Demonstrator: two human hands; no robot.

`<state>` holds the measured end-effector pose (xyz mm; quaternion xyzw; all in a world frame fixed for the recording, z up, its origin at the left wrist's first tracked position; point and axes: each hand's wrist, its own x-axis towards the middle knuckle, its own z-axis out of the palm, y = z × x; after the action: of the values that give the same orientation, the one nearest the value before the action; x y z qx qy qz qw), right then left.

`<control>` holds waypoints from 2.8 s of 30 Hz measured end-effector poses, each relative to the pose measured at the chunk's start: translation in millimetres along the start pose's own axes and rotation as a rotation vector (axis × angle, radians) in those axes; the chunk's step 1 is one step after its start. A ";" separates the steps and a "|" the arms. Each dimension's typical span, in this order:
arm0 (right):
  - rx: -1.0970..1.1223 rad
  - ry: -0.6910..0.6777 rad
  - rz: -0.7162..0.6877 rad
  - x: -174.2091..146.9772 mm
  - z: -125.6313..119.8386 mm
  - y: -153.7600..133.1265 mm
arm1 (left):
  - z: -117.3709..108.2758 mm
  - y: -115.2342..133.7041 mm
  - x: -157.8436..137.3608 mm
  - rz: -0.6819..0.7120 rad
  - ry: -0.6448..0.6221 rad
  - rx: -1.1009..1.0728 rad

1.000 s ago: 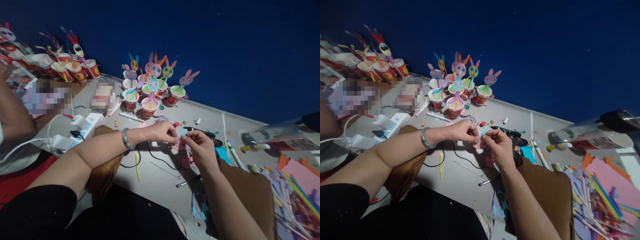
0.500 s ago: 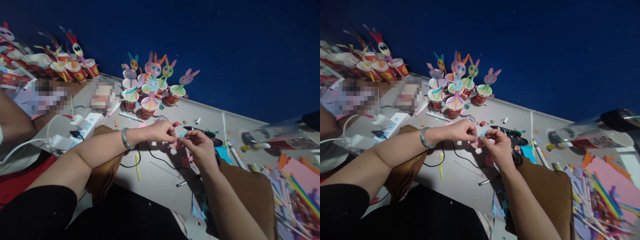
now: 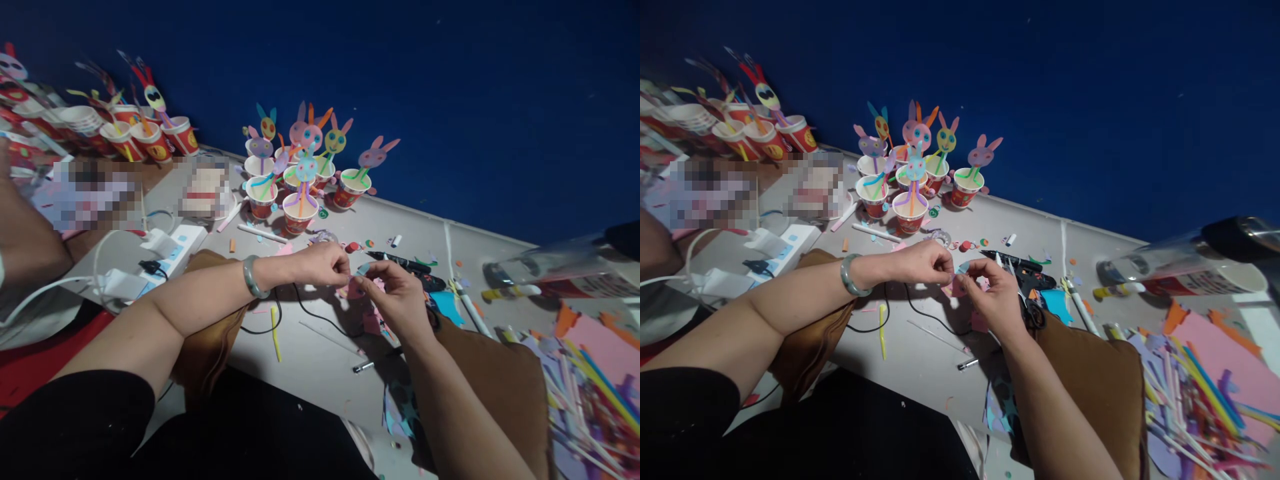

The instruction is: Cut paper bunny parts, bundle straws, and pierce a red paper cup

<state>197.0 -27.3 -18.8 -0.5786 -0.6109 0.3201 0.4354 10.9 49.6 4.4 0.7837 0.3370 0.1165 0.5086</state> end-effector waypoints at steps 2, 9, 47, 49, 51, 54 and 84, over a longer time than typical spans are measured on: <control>0.012 -0.006 -0.004 0.8 -2.9 -0.3 | -1.0 0.4 0.0 -0.001 0.000 0.003; -0.068 0.283 0.082 16.3 -37.2 21.7 | -10.7 -9.4 7.8 0.013 0.275 0.079; -0.144 0.098 0.061 26.6 -2.9 39.3 | -10.4 -14.9 14.5 0.030 0.184 -0.219; 0.027 0.154 0.114 26.5 -7.5 34.3 | -10.1 -16.8 14.8 0.016 0.157 -0.189; 0.153 0.177 0.148 25.8 -9.7 30.6 | -9.2 -18.6 14.9 0.008 0.135 -0.161; 0.288 0.171 0.190 24.0 -8.8 27.3 | -7.0 -19.4 14.8 -0.006 0.109 -0.142; 0.254 0.026 0.155 12.1 -4.6 10.2 | -3.0 -21.2 14.1 0.005 0.049 -0.131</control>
<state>206.1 -14.7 -24.0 -0.5682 -0.5133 0.4200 0.4871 11.2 66.3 -15.0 0.7463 0.3392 0.1589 0.5502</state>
